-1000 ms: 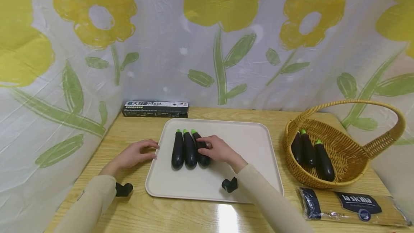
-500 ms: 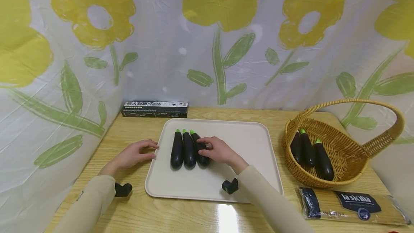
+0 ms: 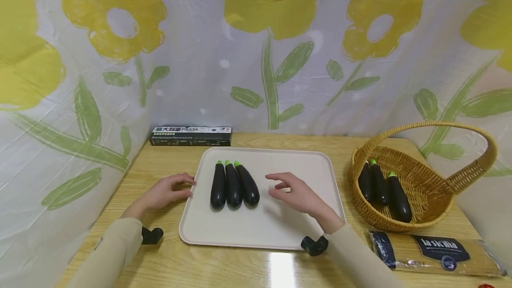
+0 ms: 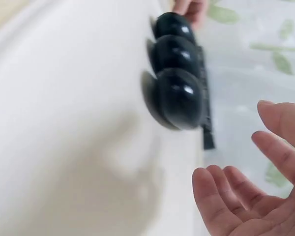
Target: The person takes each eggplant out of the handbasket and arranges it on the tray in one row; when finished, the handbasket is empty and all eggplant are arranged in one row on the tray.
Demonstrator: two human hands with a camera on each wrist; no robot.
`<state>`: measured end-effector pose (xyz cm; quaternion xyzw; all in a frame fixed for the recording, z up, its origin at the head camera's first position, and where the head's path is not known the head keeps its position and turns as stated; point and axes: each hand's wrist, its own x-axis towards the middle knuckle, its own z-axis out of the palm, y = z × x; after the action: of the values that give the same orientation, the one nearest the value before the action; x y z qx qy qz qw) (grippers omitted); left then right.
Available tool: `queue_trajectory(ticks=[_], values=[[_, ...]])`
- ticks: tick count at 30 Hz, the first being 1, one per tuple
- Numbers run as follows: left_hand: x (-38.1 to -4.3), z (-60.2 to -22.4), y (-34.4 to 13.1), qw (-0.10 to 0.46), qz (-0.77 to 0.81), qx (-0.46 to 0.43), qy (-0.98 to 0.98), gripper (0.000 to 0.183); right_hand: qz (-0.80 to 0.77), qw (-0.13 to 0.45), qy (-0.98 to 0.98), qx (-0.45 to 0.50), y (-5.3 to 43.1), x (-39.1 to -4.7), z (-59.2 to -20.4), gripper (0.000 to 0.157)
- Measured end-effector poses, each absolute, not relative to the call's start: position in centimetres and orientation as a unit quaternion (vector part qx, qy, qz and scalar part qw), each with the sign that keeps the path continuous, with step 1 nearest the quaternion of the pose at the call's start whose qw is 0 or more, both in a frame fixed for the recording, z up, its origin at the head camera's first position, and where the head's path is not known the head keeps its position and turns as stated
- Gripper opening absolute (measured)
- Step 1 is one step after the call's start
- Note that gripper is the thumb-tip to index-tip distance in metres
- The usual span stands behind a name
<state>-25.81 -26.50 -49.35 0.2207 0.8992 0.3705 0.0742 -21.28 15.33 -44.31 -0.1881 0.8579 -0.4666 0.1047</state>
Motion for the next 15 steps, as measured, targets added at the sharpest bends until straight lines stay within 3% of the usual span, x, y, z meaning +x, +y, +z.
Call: queue_trajectory(ticks=[15], values=[[-25.9, -49.5, -26.6, 0.08, 0.37, 0.217, 0.9, 0.032, -0.427, 0.02, 0.89, -0.159, 27.6, -14.1, -40.9, 0.039]])
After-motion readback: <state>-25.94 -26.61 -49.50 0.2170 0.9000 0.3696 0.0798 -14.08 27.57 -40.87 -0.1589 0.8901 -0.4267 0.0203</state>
